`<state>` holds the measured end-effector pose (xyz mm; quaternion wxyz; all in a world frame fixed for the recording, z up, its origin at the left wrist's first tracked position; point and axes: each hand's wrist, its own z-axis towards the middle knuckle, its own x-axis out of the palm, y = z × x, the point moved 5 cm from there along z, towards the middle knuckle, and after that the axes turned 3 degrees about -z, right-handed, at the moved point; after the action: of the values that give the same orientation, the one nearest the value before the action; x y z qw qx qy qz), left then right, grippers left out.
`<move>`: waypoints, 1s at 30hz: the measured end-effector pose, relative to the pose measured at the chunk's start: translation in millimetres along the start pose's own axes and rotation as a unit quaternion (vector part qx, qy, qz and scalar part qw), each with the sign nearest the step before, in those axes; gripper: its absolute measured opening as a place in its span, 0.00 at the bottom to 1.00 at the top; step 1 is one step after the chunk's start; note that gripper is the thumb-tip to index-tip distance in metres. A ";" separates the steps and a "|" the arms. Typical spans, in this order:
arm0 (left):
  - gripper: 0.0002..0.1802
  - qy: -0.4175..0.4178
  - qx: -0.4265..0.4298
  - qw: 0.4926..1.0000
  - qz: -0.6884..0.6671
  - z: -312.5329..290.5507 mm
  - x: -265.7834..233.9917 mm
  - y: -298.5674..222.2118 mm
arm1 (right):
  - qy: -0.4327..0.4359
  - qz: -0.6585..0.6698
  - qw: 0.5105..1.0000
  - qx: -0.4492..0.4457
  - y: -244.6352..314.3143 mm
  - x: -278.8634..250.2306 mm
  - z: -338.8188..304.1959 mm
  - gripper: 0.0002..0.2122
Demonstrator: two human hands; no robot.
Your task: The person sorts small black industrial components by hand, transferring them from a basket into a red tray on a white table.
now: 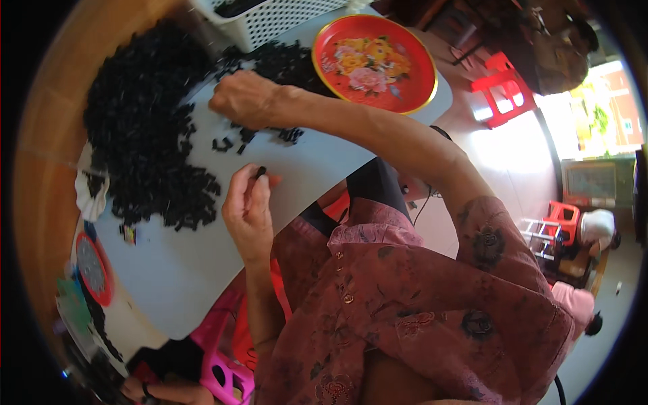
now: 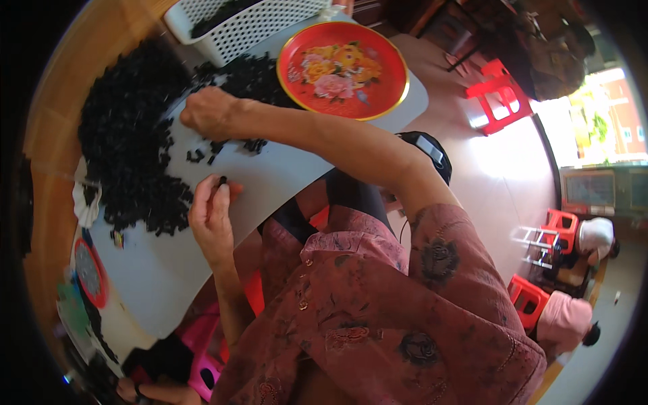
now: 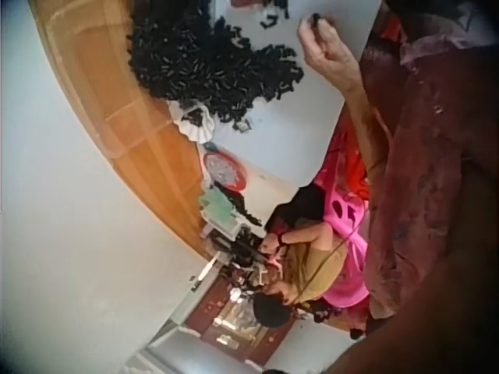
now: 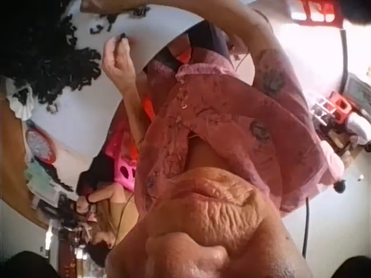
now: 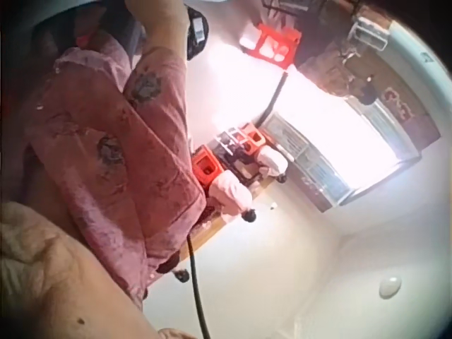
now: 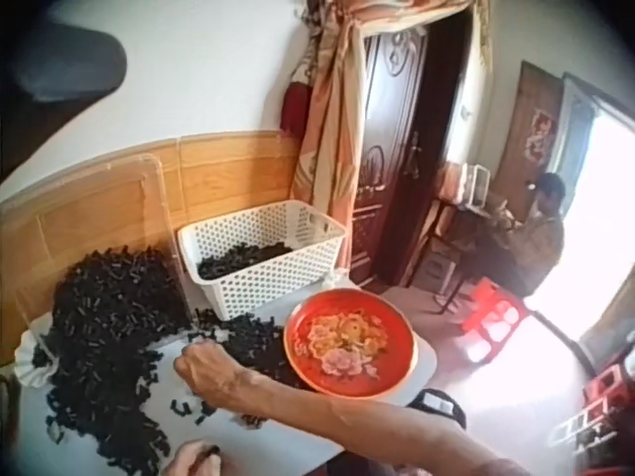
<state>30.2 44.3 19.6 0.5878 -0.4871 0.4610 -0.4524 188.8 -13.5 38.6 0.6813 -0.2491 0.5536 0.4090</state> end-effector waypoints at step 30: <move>0.13 -0.022 -0.036 0.992 -0.122 16.0 24.8 14.2 | -0.228 0.009 0.948 0.221 -69.8 -65.6 -155.7 0.06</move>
<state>51.2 24.2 4.7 0.5203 -0.5706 0.4006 -0.4932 157.8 -193.1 52.6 0.8237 0.0121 0.4620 0.3285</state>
